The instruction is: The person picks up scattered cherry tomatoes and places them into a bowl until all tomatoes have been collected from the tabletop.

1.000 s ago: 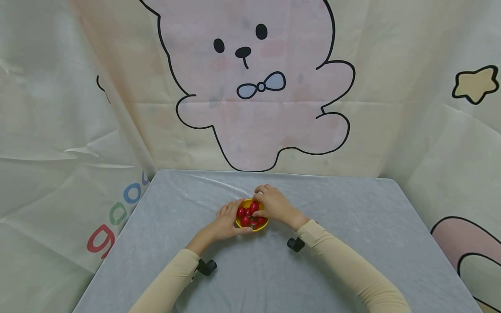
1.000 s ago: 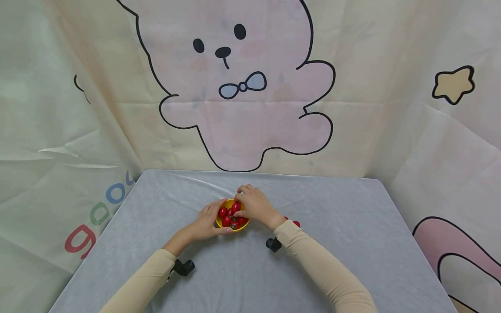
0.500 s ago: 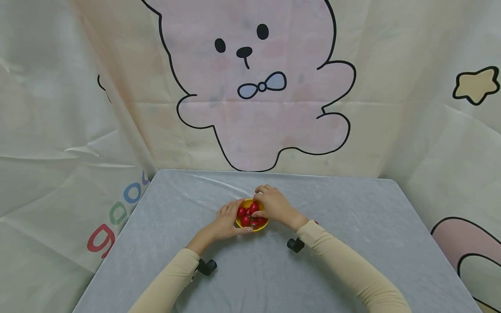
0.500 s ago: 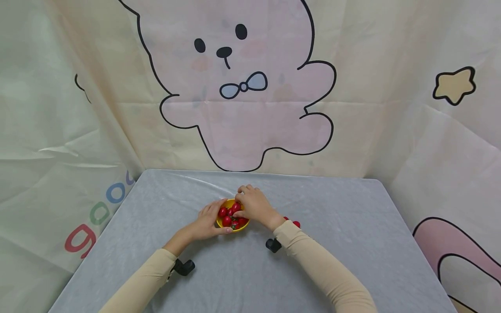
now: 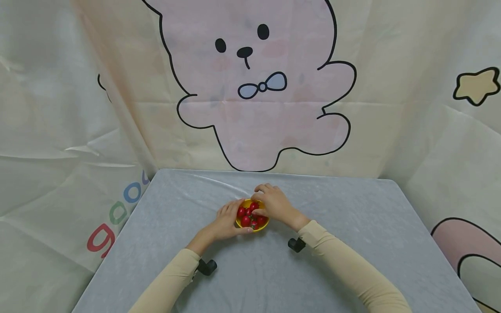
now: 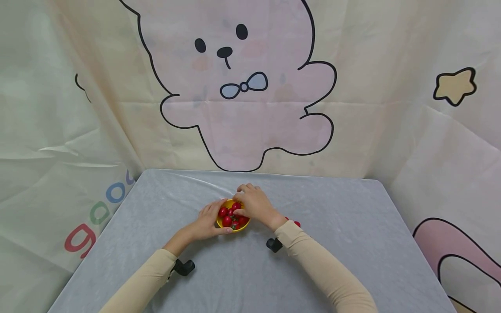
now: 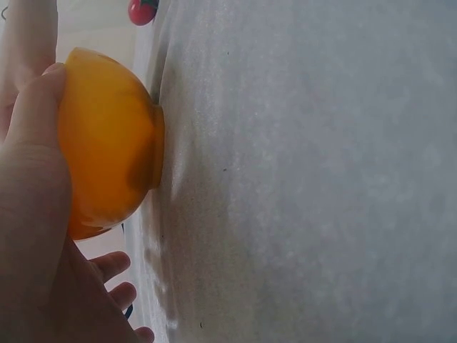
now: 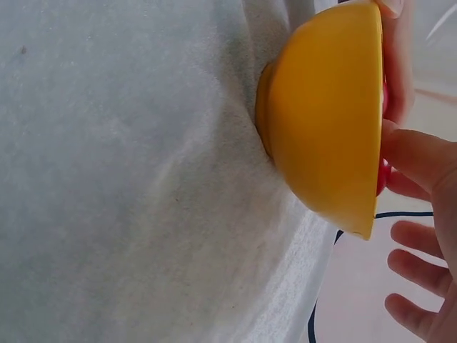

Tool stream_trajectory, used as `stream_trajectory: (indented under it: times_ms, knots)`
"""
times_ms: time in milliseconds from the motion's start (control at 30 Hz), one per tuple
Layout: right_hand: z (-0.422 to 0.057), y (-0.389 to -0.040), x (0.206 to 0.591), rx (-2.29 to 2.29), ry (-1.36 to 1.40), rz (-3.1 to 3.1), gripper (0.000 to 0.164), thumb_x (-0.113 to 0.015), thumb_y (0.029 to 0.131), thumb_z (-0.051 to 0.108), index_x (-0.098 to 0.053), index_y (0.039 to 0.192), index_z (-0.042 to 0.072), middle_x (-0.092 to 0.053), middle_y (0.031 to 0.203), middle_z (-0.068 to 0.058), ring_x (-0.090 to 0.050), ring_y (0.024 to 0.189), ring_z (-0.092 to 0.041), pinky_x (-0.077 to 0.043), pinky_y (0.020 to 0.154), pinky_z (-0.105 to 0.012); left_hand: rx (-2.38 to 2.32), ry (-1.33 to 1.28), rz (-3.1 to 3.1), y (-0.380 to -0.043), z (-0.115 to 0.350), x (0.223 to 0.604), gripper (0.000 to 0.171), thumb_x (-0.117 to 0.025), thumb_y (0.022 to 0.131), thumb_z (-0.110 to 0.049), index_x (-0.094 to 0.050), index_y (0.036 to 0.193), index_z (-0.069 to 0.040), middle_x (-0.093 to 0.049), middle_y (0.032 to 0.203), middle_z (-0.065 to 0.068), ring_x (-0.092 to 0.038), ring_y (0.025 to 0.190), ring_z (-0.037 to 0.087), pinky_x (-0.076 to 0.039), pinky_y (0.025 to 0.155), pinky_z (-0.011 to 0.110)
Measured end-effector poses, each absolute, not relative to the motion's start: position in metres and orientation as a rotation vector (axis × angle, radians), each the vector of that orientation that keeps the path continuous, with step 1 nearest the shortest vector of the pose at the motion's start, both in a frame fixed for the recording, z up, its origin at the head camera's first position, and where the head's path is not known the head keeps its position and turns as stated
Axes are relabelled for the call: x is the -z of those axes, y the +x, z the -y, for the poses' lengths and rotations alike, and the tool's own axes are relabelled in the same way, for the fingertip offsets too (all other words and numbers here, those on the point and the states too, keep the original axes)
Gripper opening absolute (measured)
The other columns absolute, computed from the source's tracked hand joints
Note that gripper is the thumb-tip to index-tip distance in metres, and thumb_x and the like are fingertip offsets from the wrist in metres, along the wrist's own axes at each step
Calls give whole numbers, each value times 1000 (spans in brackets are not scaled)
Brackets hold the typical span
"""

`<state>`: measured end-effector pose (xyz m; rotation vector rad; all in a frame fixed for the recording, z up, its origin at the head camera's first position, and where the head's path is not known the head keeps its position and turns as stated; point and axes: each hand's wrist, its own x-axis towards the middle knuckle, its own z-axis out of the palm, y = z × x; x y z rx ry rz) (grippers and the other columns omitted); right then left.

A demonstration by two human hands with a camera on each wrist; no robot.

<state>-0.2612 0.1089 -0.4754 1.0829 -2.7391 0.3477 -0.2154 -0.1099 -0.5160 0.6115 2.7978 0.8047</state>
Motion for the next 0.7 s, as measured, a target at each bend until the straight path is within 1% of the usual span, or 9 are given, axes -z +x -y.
stream_trajectory:
  times_ms: [100,233,500,700]
  knots:
    - [-110,-262,476,-359,1116,2746,37,-77,84,44,-74,111,20,-63,127,-9,-56,116,-26,-50,98,-49,-802,618,-2805,-215,110,516,102,-68,83,-62,-19,157,-14,-33,159,13,-25,147,38,-19,120,61]
    - [-111,-262,477,-363,1110,2750,33,-76,85,42,-74,107,19,-64,126,-9,-56,116,-26,-49,99,-49,-812,626,-2813,-215,110,516,101,-70,83,-60,-20,157,-13,-35,158,14,-26,147,39,-20,119,61]
    - [-112,-262,475,-390,1097,2747,37,-77,84,44,-74,110,18,-63,127,-9,-56,116,-27,-50,98,-50,-812,620,-2811,-216,110,517,102,-69,83,-62,-20,157,-14,-35,158,13,-26,147,38,-20,119,62]
    - [-120,-264,464,-436,1040,2730,34,-76,86,40,-74,110,16,-63,127,-9,-57,119,-30,-49,100,-52,-805,621,-2817,-217,110,518,101,-69,82,-62,-21,157,-13,-35,158,14,-26,147,38,-20,119,61]
